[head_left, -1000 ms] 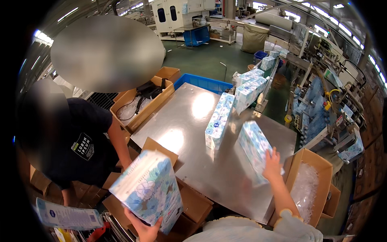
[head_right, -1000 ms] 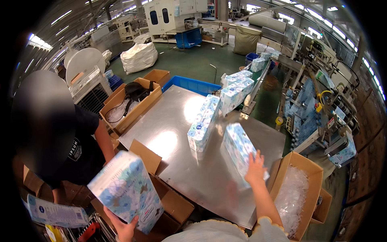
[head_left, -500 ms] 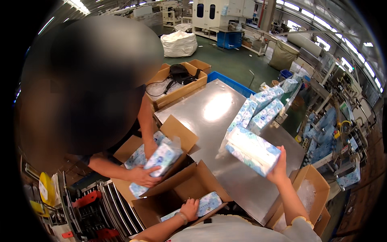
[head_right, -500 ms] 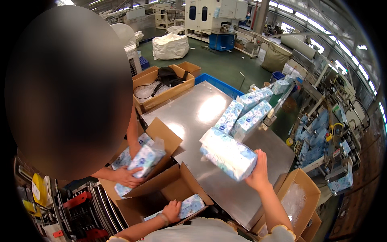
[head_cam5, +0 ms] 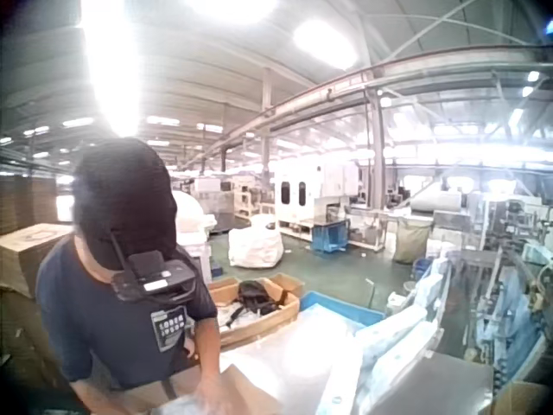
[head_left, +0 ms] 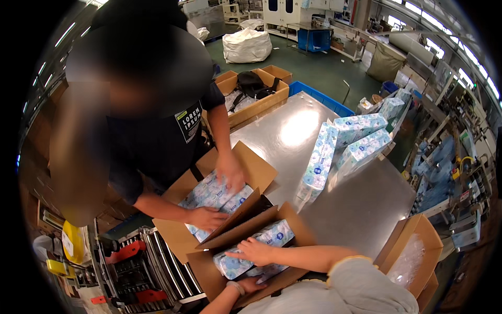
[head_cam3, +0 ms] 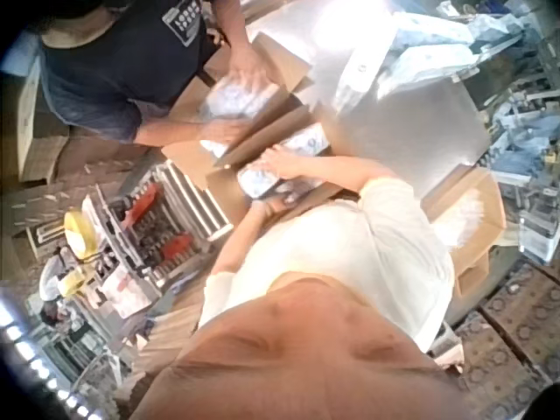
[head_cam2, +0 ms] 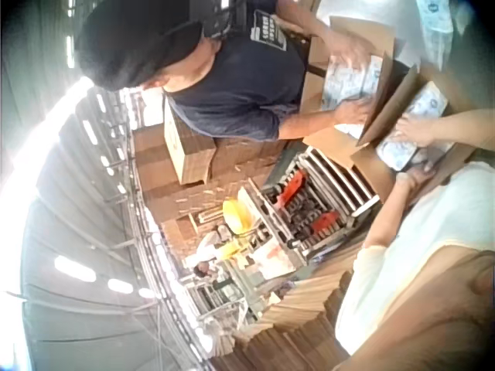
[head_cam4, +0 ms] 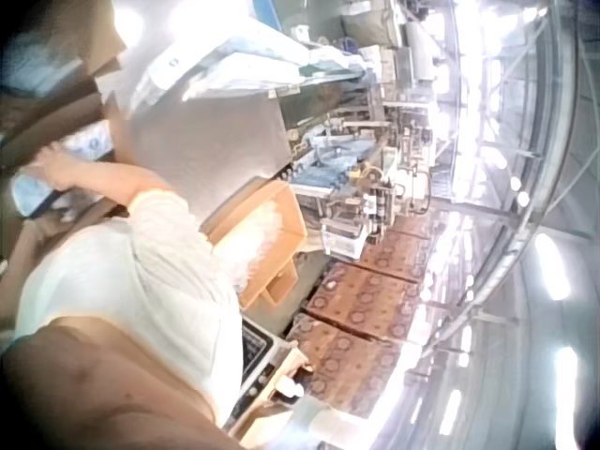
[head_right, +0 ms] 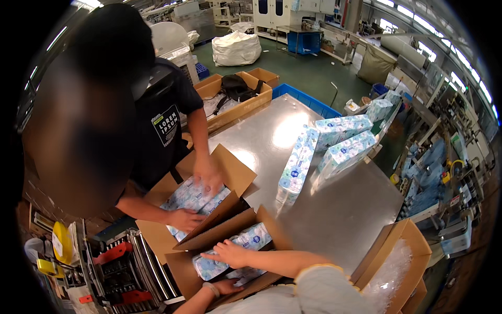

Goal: The person packs tissue packages into cardboard boxes by hand, folds the flaps, and feeds the boxes into an automated taping machine while working at a factory station.

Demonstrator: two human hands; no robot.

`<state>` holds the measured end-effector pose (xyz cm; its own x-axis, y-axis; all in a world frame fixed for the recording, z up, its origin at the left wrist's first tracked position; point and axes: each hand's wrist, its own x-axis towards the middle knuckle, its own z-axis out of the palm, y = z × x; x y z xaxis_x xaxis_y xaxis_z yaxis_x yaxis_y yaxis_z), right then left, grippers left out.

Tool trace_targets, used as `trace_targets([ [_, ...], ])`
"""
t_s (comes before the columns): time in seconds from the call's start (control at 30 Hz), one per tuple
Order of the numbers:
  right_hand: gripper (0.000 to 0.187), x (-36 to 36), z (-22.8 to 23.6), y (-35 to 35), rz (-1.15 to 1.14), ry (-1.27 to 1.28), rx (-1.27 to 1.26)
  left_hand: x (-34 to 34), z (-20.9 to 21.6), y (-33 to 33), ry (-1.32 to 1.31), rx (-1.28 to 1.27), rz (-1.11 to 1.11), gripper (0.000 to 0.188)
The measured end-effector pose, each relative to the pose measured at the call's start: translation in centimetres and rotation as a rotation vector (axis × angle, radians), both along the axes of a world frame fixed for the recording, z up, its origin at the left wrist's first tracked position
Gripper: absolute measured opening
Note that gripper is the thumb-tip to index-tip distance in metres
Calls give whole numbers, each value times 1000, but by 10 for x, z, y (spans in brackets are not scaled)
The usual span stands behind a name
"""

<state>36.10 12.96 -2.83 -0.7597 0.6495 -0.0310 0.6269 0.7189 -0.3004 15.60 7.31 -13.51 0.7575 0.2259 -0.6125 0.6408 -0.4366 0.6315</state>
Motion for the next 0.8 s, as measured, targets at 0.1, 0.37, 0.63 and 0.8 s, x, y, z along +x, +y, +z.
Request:
trace_targets([
  [0.1,109,-19,-94,-1,-53,-155,-33,1,68,-5,-180,-94,288,72],
  [0.37,61,47,-129,40,-101,-358,-992,66,125,59,-455,216,737,34],
  [0.63,38,439,95,77,-1438,451,43,273,179,115,-721,648,603,32],
  [0.8,66,599,22,62,-1967,218,130,448,174,134,-656,834,210,65],
])
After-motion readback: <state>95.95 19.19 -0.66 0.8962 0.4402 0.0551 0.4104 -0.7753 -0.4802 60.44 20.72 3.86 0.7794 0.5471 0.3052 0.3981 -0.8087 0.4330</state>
